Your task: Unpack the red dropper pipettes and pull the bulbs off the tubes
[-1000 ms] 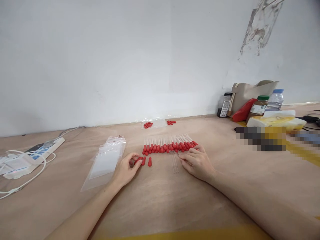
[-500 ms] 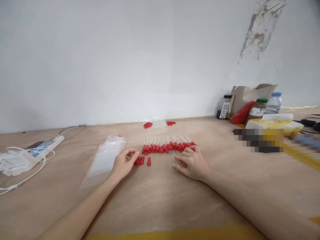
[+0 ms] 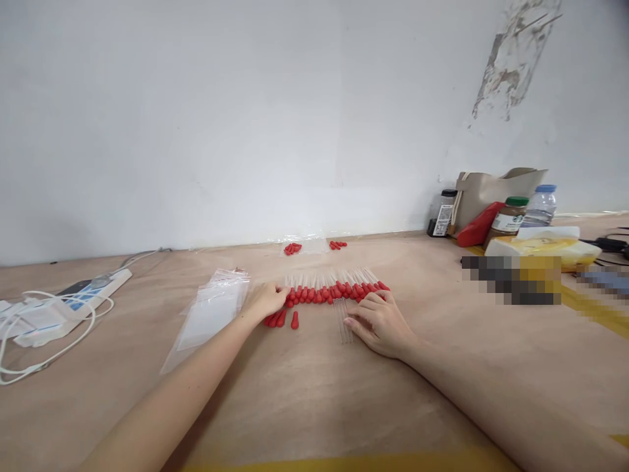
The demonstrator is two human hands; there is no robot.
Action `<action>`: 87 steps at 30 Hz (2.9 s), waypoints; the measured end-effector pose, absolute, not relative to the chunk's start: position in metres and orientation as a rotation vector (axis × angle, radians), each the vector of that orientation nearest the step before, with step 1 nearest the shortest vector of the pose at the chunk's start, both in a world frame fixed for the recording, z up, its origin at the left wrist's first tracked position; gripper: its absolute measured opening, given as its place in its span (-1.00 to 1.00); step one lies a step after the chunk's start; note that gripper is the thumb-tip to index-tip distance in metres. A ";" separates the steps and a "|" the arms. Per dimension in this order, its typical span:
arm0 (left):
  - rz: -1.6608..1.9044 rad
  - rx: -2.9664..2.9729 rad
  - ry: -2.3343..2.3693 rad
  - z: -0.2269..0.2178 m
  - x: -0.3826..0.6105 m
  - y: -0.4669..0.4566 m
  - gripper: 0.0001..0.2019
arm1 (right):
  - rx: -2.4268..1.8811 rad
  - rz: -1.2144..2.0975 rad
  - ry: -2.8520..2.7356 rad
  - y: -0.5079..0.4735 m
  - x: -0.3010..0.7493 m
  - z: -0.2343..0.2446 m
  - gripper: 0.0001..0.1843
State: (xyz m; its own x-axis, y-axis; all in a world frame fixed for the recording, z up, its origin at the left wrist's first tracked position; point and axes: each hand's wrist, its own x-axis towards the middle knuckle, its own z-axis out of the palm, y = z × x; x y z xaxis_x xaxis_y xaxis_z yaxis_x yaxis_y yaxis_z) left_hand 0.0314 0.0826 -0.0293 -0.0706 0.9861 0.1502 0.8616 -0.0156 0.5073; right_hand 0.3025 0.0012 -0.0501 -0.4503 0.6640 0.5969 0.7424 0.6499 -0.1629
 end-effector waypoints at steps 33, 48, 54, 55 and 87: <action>1.069 2.887 1.088 -0.046 0.063 -0.014 -0.84 | -0.754 -0.372 -2.239 -0.007 0.285 -0.057 -0.81; 1.012 3.012 1.057 -0.041 0.063 -0.023 -0.79 | -0.698 -0.359 -2.245 -0.010 0.289 -0.055 -0.85; 1.008 3.007 1.042 -0.042 0.063 -0.023 -0.83 | -0.689 -0.399 -2.268 -0.012 0.289 -0.055 -0.85; 1.006 3.009 1.039 -0.043 0.062 -0.024 -0.83 | -0.697 -0.396 -2.269 -0.013 0.290 -0.055 -0.83; 0.890 2.302 1.880 -0.020 0.034 0.033 -0.71 | -1.114 -0.314 -2.185 -0.001 0.301 -0.055 -0.75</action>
State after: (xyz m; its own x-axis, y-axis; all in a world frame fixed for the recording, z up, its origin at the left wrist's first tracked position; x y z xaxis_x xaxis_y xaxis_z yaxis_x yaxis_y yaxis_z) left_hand 0.0344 0.0334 -0.0204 0.1015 0.9099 0.4022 0.8877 -0.2653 0.3763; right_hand 0.3014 -0.0013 -0.0550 -0.4219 0.6317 0.6504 0.7892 0.6090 -0.0796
